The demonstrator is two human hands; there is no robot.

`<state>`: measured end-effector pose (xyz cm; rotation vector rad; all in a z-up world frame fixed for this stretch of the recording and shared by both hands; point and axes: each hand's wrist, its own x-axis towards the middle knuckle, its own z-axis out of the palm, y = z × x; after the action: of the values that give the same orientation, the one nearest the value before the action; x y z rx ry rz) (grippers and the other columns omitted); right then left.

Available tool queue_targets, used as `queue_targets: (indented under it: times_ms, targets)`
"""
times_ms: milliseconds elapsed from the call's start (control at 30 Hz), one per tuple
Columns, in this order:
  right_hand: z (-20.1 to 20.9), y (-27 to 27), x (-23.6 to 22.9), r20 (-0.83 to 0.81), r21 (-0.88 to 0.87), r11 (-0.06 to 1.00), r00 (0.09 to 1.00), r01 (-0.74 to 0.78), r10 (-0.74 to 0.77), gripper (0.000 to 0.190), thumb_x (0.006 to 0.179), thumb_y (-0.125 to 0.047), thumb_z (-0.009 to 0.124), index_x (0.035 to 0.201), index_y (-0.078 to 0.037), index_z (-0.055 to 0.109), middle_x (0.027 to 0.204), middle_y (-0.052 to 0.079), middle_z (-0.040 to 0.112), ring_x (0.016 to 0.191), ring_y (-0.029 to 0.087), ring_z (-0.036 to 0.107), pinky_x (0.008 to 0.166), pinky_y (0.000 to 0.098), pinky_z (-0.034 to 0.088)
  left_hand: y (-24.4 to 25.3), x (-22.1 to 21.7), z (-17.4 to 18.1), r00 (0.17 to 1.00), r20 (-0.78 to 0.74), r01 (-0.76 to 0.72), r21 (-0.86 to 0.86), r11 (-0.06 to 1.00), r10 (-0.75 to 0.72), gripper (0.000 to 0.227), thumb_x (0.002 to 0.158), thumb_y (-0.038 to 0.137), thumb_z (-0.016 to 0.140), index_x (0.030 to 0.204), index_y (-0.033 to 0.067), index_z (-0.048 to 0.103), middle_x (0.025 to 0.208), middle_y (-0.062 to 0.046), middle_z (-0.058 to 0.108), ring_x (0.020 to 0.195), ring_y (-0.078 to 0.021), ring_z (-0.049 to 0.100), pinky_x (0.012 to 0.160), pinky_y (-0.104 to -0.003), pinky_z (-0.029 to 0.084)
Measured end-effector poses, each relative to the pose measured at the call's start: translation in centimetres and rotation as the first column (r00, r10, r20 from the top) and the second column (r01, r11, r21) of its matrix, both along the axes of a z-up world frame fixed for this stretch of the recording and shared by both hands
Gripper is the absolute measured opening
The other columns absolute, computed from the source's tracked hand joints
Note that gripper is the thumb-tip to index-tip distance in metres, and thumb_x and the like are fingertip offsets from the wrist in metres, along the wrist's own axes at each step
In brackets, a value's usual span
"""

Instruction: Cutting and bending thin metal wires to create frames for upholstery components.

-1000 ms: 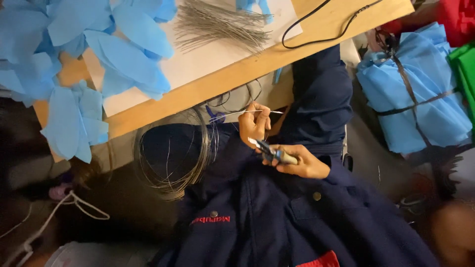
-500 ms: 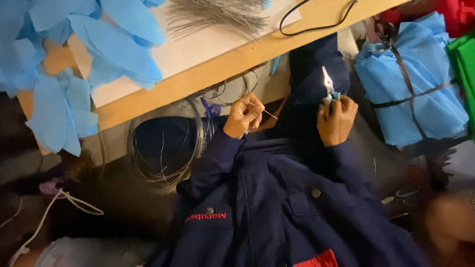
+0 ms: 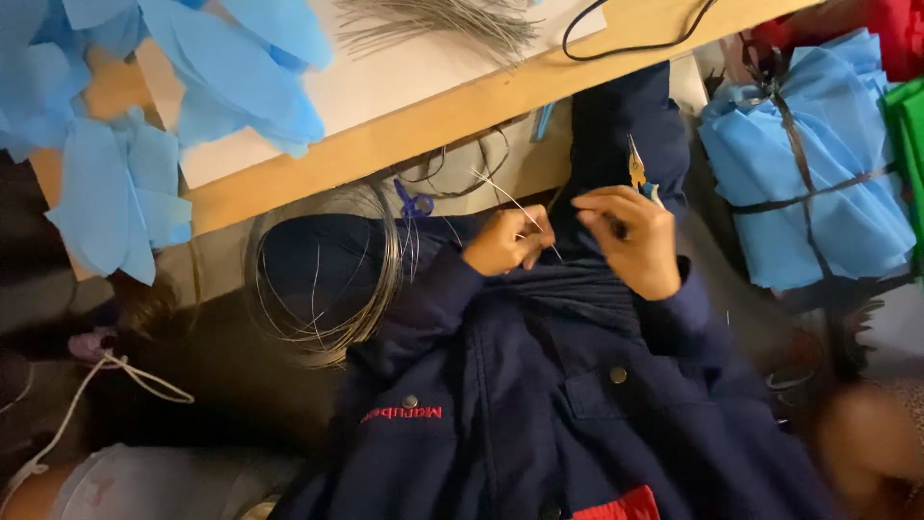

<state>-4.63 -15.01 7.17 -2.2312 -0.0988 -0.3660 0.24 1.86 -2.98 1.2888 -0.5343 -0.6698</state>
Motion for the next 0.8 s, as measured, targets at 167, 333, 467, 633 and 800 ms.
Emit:
queue_targets:
  times_ms: [167,333,467,633,800]
  targets:
    - [-0.1,3.0,1.9,0.021,0.045,0.985,0.986,-0.164,0.163,0.017,0.075,-0.007,0.072,0.091,-0.010,0.069,0.080,0.006,0.064,0.057,0.024,0.060,0.048,0.0294,0.047,0.5,-0.5,3.0,0.982,0.187,-0.016,0.267,0.963,-0.035,0.014,0.079,0.005,0.057,0.066,0.0003,0.056,0.043,-0.008,0.055,0.038,-0.0212,0.052,0.040,-0.027,0.044]
    - [0.3,4.3,2.5,0.036,0.027,0.986,0.986,-0.166,0.165,0.010,0.071,-0.003,0.072,0.069,-0.006,0.063,0.052,0.005,0.050,0.046,0.029,0.050,0.043,0.0278,0.039,0.7,-0.7,3.6,0.960,0.274,-0.051,0.375,0.926,-0.058,0.015,0.062,0.006,0.065,0.071,-0.0058,0.063,0.053,-0.020,0.058,0.051,-0.0371,0.058,0.048,-0.044,0.048]
    - [2.4,3.1,4.2,0.047,0.010,0.995,0.994,-0.104,0.104,0.010,0.077,-0.004,0.069,0.070,-0.007,0.062,0.055,0.011,0.053,0.054,0.035,0.052,0.047,0.0324,0.041,0.3,-0.5,0.9,0.983,0.139,-0.133,0.087,0.987,0.120,0.012,0.086,0.007,0.050,0.082,-0.0021,0.057,0.047,-0.011,0.055,0.037,-0.0180,0.052,0.036,-0.027,0.045]
    - [9.8,3.7,9.5,0.235,-0.341,0.928,0.942,-0.151,0.240,0.015,0.080,0.002,0.068,0.071,0.004,0.057,0.063,0.008,0.048,0.049,0.018,0.038,0.050,0.0273,0.033,1.8,-0.7,3.6,0.954,-0.030,-0.298,-0.078,0.951,0.297,0.020,0.088,0.021,0.046,0.084,0.0028,0.054,0.055,-0.003,0.053,0.045,-0.0087,0.046,0.040,-0.018,0.033]
    - [9.5,6.7,18.1,0.326,-0.538,0.827,0.866,-0.160,0.379,0.005,0.078,-0.001,0.059,0.075,-0.003,0.061,0.072,0.009,0.057,0.055,0.026,0.048,0.052,0.0340,0.040,2.4,-0.8,1.6,0.945,-0.036,-0.325,-0.247,0.913,0.326,0.019,0.091,0.013,0.045,0.088,0.0001,0.058,0.061,-0.005,0.057,0.044,-0.0092,0.046,0.041,-0.017,0.036]
